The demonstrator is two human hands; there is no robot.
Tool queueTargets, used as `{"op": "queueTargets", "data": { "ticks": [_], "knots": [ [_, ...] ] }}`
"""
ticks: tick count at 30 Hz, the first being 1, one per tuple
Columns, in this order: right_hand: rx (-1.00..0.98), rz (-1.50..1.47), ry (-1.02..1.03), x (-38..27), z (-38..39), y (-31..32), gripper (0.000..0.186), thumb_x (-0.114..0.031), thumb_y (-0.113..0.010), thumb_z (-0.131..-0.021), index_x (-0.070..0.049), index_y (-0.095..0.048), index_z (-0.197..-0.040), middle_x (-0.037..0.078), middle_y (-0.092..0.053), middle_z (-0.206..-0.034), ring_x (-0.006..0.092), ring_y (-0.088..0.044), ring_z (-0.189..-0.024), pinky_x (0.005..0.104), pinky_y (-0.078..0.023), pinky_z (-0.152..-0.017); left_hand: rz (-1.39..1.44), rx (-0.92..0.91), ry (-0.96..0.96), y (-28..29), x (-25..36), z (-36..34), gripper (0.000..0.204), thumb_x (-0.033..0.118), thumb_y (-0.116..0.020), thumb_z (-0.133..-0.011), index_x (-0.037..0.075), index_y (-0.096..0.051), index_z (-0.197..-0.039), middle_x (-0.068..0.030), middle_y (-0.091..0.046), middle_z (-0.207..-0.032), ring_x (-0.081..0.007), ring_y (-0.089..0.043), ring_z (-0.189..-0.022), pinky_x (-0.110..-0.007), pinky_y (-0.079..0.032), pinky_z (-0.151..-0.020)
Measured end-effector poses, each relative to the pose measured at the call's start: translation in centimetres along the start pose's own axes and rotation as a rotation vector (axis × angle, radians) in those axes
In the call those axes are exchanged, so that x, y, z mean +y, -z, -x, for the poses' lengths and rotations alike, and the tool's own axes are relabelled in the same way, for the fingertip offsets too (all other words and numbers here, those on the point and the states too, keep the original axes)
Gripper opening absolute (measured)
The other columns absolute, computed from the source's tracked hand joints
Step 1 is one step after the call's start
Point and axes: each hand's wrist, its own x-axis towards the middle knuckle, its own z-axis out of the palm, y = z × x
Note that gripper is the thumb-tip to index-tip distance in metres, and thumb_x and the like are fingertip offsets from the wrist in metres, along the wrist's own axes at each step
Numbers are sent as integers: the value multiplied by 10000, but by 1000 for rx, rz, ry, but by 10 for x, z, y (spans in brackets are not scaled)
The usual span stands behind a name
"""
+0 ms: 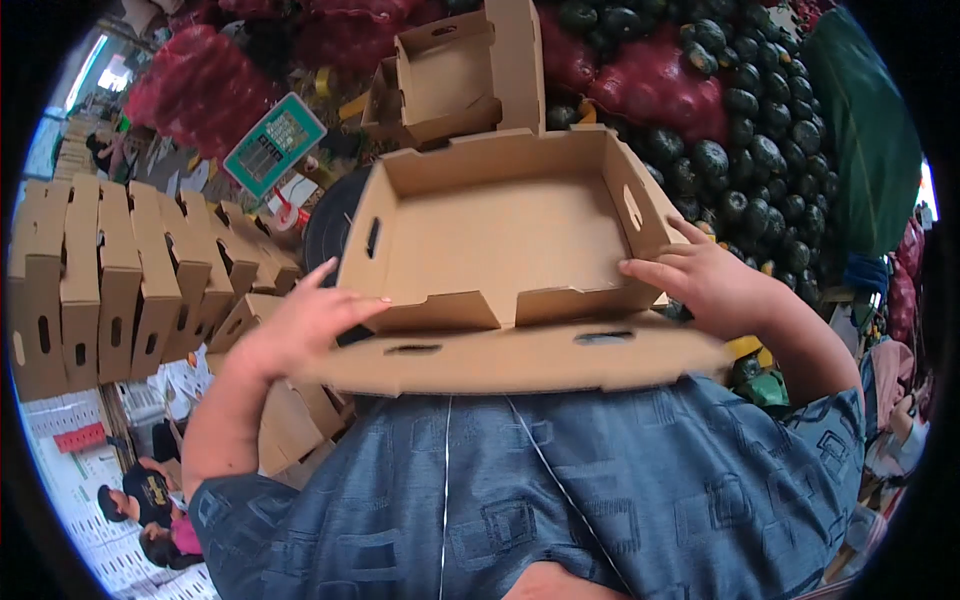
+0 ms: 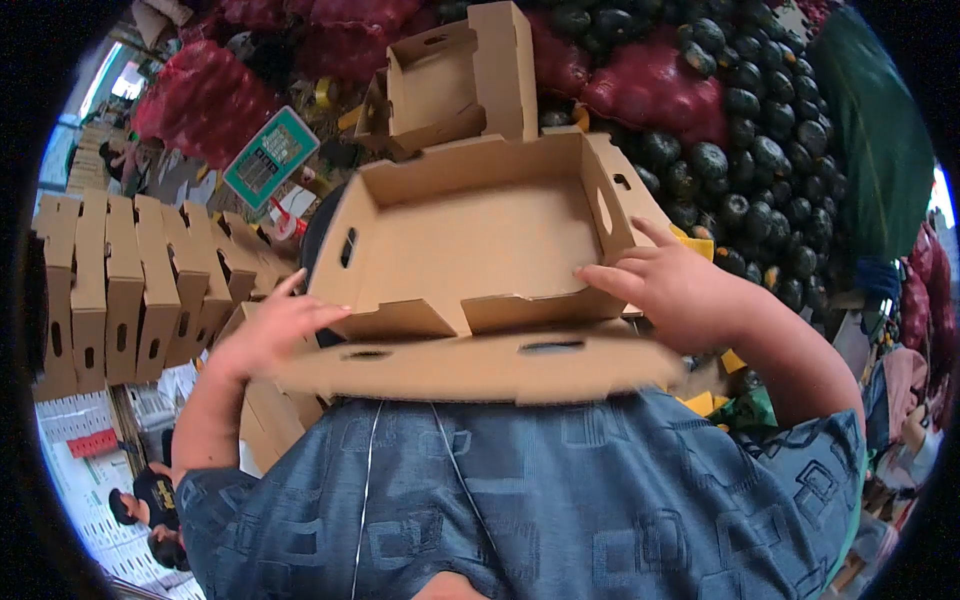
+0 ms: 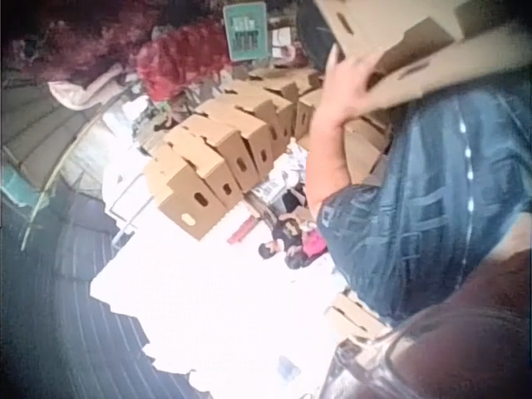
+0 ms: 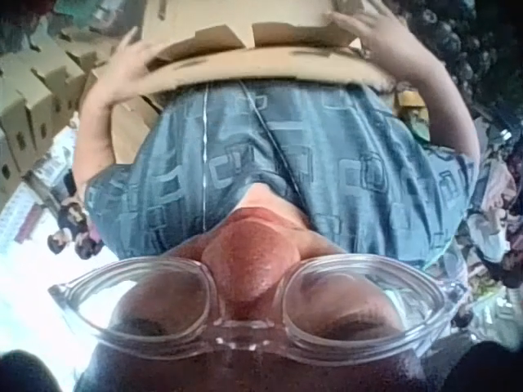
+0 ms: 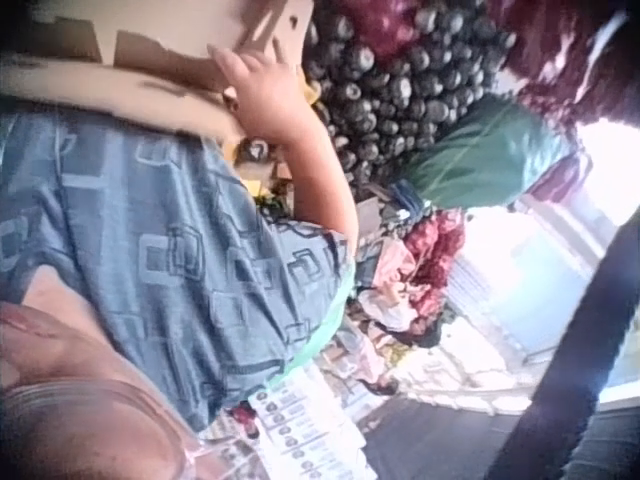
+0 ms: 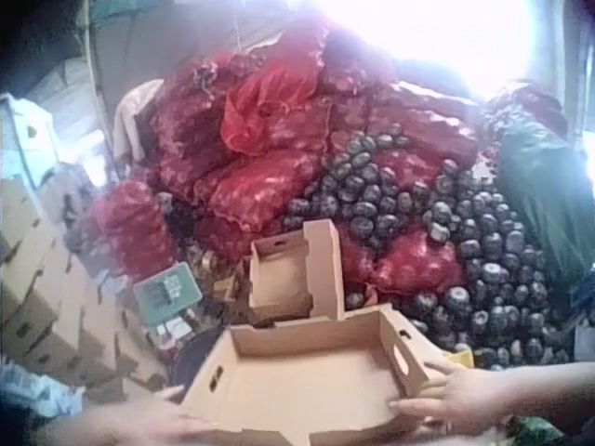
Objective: The person assembles cardboard boxes by hand, folding the flaps and stacking them in a tall pile.
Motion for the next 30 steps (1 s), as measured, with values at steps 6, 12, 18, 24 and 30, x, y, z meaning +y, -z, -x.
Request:
{"op": "queueTargets", "data": {
  "ticks": [6,12,18,24,30],
  "knots": [
    [1098,-1438,-269,12,-74,-44,532,-1,-578,-854,6,-391,-1352,121,-520,-1305,214,-482,-1223,328,-367,-1038,1397,1110,408,-44,-12,-62,582,-21,-554,-839,34,-358,-1384,-124,-476,-1309,-211,-481,-1186,-352,-389,-1018],
    [158,9,-110,28,-63,-28,534,-448,-628,-837,-38,-599,-1178,211,-647,-1048,352,-589,-1034,403,-400,-1006,116,-48,343,-21,-24,-60,441,273,-575,-885,55,-526,-1266,-215,-583,-1170,-371,-482,-1201,-413,-370,-1026],
    [-646,-450,-116,33,-126,-24,504,-377,-712,-765,-9,-619,-1098,161,-680,-878,225,-640,-847,366,-501,-749,185,-741,264,-13,12,-123,662,362,-745,-691,18,-567,-1228,-182,-618,-1158,-309,-587,-1033,-421,-477,-866],
    [-891,-154,-117,23,-142,2,539,-410,-721,-770,47,-629,-1041,178,-668,-936,221,-622,-897,361,-479,-760,202,-554,339,-9,20,-83,473,271,-688,-738,44,-639,-1150,-185,-643,-1109,-326,-609,-1009,-421,-479,-859],
    [808,-726,420,15,-112,73,485,-245,-451,-931,33,-421,-1328,147,-569,-1211,213,-557,-1035,319,-406,-944,194,-47,597,21,76,81,264,182,-581,-771,-1,-656,-946,-225,-651,-846,-384,-631,-785,-452,-508,-717]
  ]
}}
